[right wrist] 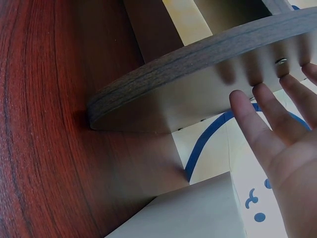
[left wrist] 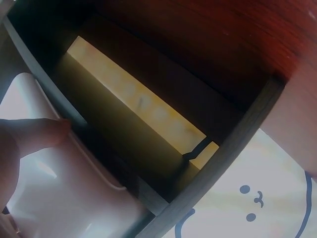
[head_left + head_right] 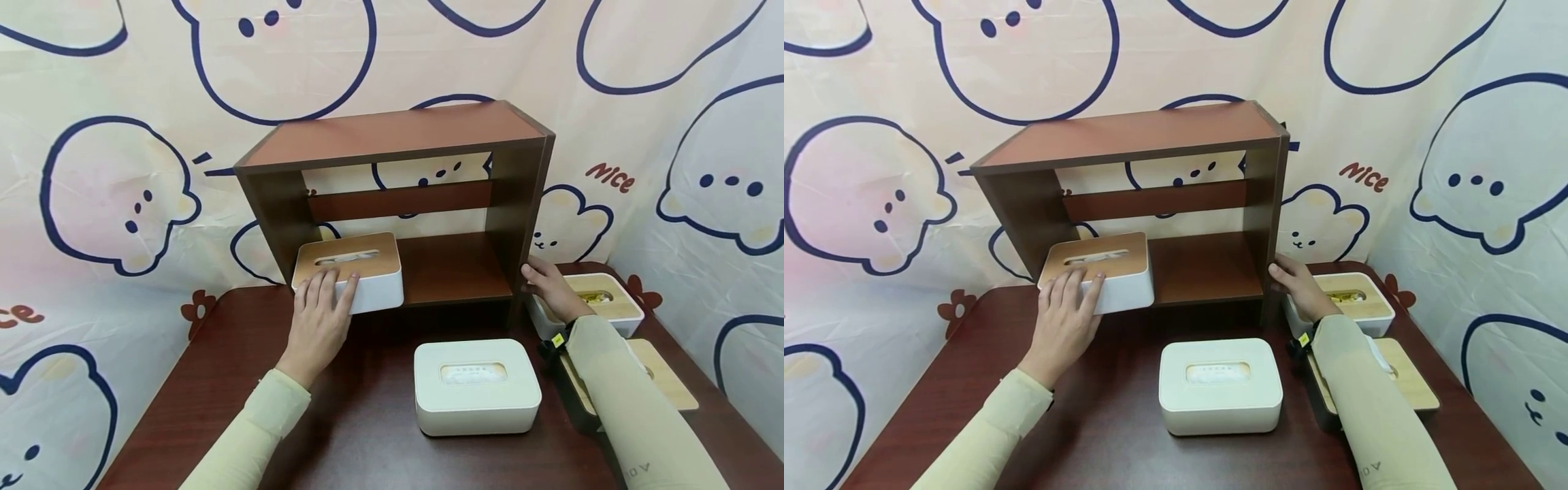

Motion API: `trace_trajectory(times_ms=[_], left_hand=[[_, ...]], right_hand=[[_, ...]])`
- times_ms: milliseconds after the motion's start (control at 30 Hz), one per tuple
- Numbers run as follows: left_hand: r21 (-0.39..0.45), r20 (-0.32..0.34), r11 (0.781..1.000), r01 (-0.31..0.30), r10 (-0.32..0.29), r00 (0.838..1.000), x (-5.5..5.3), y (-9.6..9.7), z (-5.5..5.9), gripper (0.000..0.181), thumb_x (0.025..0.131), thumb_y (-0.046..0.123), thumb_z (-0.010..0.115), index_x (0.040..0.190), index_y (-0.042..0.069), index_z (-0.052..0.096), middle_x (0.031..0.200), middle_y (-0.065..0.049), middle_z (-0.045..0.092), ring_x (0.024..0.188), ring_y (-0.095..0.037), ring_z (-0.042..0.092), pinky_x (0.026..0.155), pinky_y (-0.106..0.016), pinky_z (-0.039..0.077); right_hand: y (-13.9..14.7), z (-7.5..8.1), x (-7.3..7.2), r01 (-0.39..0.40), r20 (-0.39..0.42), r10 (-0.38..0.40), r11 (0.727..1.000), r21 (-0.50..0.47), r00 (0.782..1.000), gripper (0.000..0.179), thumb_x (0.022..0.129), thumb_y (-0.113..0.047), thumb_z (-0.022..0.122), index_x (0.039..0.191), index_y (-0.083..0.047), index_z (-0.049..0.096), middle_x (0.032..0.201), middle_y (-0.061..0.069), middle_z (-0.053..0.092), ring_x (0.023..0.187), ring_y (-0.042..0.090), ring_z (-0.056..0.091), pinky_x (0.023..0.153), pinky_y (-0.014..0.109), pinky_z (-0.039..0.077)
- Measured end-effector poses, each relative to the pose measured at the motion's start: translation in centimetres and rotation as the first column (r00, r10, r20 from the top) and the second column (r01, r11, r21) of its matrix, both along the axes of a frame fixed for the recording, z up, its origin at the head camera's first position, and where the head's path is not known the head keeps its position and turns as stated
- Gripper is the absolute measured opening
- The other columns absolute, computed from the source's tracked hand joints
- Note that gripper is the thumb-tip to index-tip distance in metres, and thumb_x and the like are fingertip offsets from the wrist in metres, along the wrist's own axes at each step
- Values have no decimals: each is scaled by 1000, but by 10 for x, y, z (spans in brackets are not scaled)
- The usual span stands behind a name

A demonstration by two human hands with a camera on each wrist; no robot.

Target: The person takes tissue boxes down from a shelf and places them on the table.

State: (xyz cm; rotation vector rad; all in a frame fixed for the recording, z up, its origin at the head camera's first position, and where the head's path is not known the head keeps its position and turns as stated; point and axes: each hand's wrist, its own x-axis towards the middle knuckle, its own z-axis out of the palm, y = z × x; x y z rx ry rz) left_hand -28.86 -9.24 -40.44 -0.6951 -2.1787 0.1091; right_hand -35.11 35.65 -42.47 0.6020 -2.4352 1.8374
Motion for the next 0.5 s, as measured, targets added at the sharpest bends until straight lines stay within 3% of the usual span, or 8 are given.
trace_trajectory(times_ms=[167,333,500], left_hand=[[4,-6,1000,5,-4,1000,0,-2,-1,73,82,12,71,147,9,38,139,-27,40,127,-43,37,104,-57,28],[6,10,1000,7,-8,1000,0,-2,-1,71,84,12,69,147,9,37,140,-27,39,127,-43,37,104,-57,27],[10,9,1000,15,-15,1000,-1,-2,-1,71,84,12,69,148,10,37,139,-27,40,127,-43,37,105,-56,27]], right_hand=[[-1,0,-1,-5,7,5,1000,7,1000,58,107,-34,37,152,1,27,145,25,38,112,12,51,92,26,45],[0,0,-2,-1,8,0,1000,11,1000,57,107,-34,36,151,1,28,144,25,38,112,13,51,95,35,45],[1,0,-2,4,21,-5,1000,14,1000,58,107,-35,36,153,-2,26,149,23,35,118,16,49,98,36,43]])
